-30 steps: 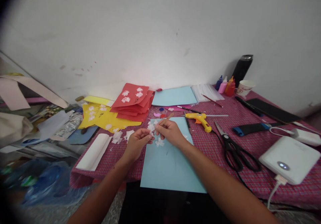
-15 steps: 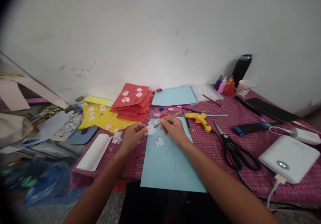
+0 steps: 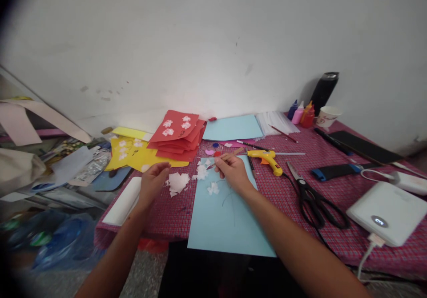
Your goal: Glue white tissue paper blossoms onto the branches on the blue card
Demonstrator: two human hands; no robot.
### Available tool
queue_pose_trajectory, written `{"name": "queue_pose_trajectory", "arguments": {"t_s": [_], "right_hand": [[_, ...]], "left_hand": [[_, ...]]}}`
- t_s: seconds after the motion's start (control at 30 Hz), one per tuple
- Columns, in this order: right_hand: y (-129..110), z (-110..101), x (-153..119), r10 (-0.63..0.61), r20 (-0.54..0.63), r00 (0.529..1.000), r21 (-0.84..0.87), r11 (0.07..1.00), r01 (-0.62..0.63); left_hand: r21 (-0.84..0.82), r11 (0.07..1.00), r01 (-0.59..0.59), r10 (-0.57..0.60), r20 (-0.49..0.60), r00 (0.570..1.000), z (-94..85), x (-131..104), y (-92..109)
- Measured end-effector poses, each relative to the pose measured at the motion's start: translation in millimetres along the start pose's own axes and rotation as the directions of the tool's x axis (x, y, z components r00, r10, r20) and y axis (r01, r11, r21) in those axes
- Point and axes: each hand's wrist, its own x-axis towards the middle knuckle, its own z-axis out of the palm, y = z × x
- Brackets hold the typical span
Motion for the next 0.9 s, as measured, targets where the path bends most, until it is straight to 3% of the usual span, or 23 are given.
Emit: {"name": "queue_pose_trajectory", "arguments": {"t_s": [0.17,0.3,0.47,0.63,0.9], "right_hand": [[3.0,1.4,-1.1,-0.011,-0.006,1.000,-0.008,1.000,0.011],[4.1,1.2,-0.9,-0.010,-0.001,1.000,-0.043,0.999,0.010],[1.3,0.9,-1.6,-0.022,0.005,1.000,-0.074,0.997,0.022],[0.8,1.2,-1.8,-0.032,0.007,0.999,-0.084,0.996,0.032],[-0.1,1.2,-1.8,-0.044,0.020,0.999,-0.093,0.995,0.046]], "left_hand": [[0.188,0.982,0.009,-0.020,0.054,0.998,-27.3,-4.8,-10.2],[0.360,0.929,-0.085,0.015,0.194,0.981,-24.4,-12.6,-9.4],[0.516,0.803,-0.298,0.117,0.353,0.928,-15.2,-16.8,-6.4],[0.519,0.751,-0.408,0.167,0.448,0.878,-12.5,-17.1,-9.3],[0.523,0.762,-0.382,0.158,0.422,0.893,-11.3,-19.1,-4.7]]}}
